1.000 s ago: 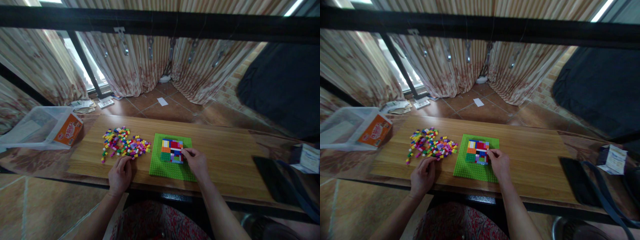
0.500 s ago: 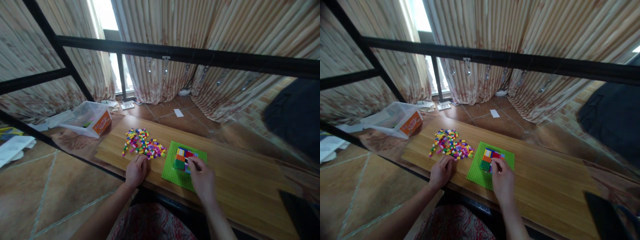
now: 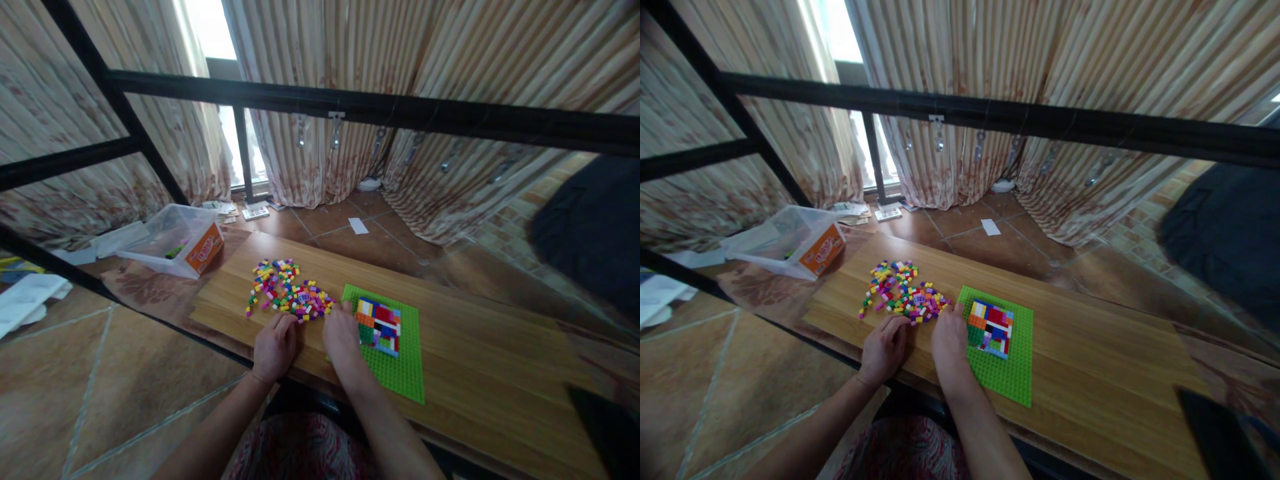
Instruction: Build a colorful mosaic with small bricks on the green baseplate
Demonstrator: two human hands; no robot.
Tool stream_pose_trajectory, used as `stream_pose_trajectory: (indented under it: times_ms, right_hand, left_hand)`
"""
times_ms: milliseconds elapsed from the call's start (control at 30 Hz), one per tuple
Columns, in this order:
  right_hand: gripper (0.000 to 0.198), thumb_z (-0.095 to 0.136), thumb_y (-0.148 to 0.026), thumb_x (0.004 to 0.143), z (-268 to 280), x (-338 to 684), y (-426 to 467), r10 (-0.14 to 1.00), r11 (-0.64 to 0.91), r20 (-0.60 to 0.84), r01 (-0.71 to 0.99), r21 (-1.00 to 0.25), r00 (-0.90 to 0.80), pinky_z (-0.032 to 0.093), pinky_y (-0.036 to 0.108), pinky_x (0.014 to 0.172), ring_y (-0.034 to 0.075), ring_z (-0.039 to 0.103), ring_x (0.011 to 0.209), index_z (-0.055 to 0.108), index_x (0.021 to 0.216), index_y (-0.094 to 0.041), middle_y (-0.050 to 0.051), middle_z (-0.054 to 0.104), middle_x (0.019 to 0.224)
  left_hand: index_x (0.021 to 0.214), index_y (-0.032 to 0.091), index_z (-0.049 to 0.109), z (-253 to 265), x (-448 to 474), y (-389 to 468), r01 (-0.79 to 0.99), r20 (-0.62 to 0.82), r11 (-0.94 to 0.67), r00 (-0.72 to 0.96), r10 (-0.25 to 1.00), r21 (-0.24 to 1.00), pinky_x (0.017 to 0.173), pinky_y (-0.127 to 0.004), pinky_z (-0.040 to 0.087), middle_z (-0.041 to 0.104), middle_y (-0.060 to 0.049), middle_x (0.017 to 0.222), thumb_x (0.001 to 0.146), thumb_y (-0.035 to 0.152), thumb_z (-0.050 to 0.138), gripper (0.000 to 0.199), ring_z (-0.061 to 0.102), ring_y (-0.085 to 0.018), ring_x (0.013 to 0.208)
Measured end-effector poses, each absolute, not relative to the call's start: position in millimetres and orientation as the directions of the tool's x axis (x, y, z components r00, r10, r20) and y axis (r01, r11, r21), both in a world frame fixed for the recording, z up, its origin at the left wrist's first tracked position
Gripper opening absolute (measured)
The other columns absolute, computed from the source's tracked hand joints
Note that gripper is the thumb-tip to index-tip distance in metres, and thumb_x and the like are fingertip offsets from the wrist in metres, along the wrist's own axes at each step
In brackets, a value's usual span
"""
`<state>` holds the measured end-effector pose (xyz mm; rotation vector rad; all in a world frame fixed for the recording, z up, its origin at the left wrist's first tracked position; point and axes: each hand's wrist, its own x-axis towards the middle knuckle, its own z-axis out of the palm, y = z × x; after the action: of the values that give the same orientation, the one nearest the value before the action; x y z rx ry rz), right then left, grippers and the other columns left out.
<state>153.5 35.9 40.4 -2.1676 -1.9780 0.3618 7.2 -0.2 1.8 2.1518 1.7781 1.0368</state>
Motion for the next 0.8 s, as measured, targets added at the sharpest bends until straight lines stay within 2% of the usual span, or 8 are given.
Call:
stream_pose_trajectory:
  times_ms: [133, 267, 400, 533, 633, 733, 800]
  right_hand:
    - [0.028, 0.042, -0.012, 0.09, 42, 158, 30, 1.0, -0.024, 0.0, 0.946, -0.322, 0.025, 0.047, 0.031, 0.072, 0.024, 0.064, 0.09, 0.062, 0.108, -0.009, 0.018, 0.063, 0.105]
    - [0.017, 0.047, -0.017, 0.09, 44, 163, 12, 0.993, 0.055, 0.121, 0.878, -0.475, 0.004, 0.047, 0.03, 0.076, 0.022, 0.063, 0.088, 0.063, 0.096, -0.014, 0.011, 0.065, 0.095]
    - [0.012, 0.05, -0.018, 0.089, 44, 165, -11, 0.985, 0.136, 0.171, 0.77, -0.623, -0.035, 0.046, 0.028, 0.074, 0.019, 0.062, 0.081, 0.061, 0.091, -0.017, 0.006, 0.066, 0.088]
    - [0.016, 0.049, -0.011, 0.087, 48, 164, -28, 0.979, 0.177, 0.195, 0.691, -0.701, -0.053, 0.045, 0.027, 0.074, 0.017, 0.062, 0.081, 0.063, 0.092, -0.018, 0.005, 0.067, 0.089]
    - [0.017, 0.052, -0.011, 0.084, 54, 166, -35, 0.989, 0.128, 0.145, 0.557, -0.821, -0.012, 0.045, 0.026, 0.073, 0.016, 0.062, 0.079, 0.066, 0.089, -0.019, 0.003, 0.068, 0.086]
    - [0.013, 0.058, -0.016, 0.081, 56, 175, -43, 0.997, 0.017, 0.041, 0.337, -0.941, 0.063, 0.047, 0.025, 0.072, 0.015, 0.063, 0.077, 0.069, 0.087, -0.02, 0.001, 0.069, 0.083]
    - [0.013, 0.061, -0.018, 0.078, 51, 185, -48, 0.993, -0.015, 0.012, 0.218, -0.976, 0.12, 0.048, 0.025, 0.072, 0.015, 0.063, 0.077, 0.07, 0.087, -0.021, 0.0, 0.069, 0.082]
  left_hand:
    - [0.096, 0.021, 0.062, 2, 7, 0, 0.771, 0.383, -0.275, 0.044, 0.923, 0.574, 0.078, -0.026, 0.049, 0.067, -0.004, 0.097, 0.092, 0.02, 0.042, 0.02, 0.063, -0.016, 0.089]
    - [0.098, 0.02, 0.061, 8, 6, -2, 0.678, 0.335, -0.23, -0.025, 0.942, 0.698, 0.082, -0.028, 0.048, 0.067, -0.005, 0.097, 0.092, 0.026, 0.045, 0.019, 0.063, -0.017, 0.091]
    - [0.106, 0.018, 0.06, 20, 15, -8, 0.443, 0.172, -0.117, -0.086, 0.981, 0.889, 0.08, -0.028, 0.049, 0.068, -0.005, 0.095, 0.09, 0.035, 0.049, 0.026, 0.063, -0.017, 0.087]
    - [0.097, 0.017, 0.065, 30, 30, -12, 0.185, 0.027, -0.039, 0.064, 0.998, 0.982, 0.077, -0.026, 0.05, 0.068, -0.004, 0.088, 0.084, 0.037, 0.058, 0.025, 0.063, -0.017, 0.083]
    - [0.084, 0.016, 0.067, 37, 37, -14, 0.067, -0.052, 0.044, 0.121, 0.991, 0.997, 0.069, -0.024, 0.049, 0.066, -0.003, 0.078, 0.079, 0.036, 0.063, 0.021, 0.06, -0.015, 0.074]
    - [0.084, 0.016, 0.068, 42, 41, -17, 0.014, -0.164, 0.164, 0.17, 0.972, 0.986, 0.06, -0.021, 0.046, 0.064, 0.0, 0.07, 0.076, 0.036, 0.066, 0.022, 0.056, -0.012, 0.064]
    - [0.086, 0.015, 0.068, 44, 42, -19, 0.007, -0.224, 0.226, 0.186, 0.957, 0.974, 0.058, -0.021, 0.045, 0.062, 0.001, 0.066, 0.075, 0.037, 0.067, 0.025, 0.054, -0.011, 0.061]
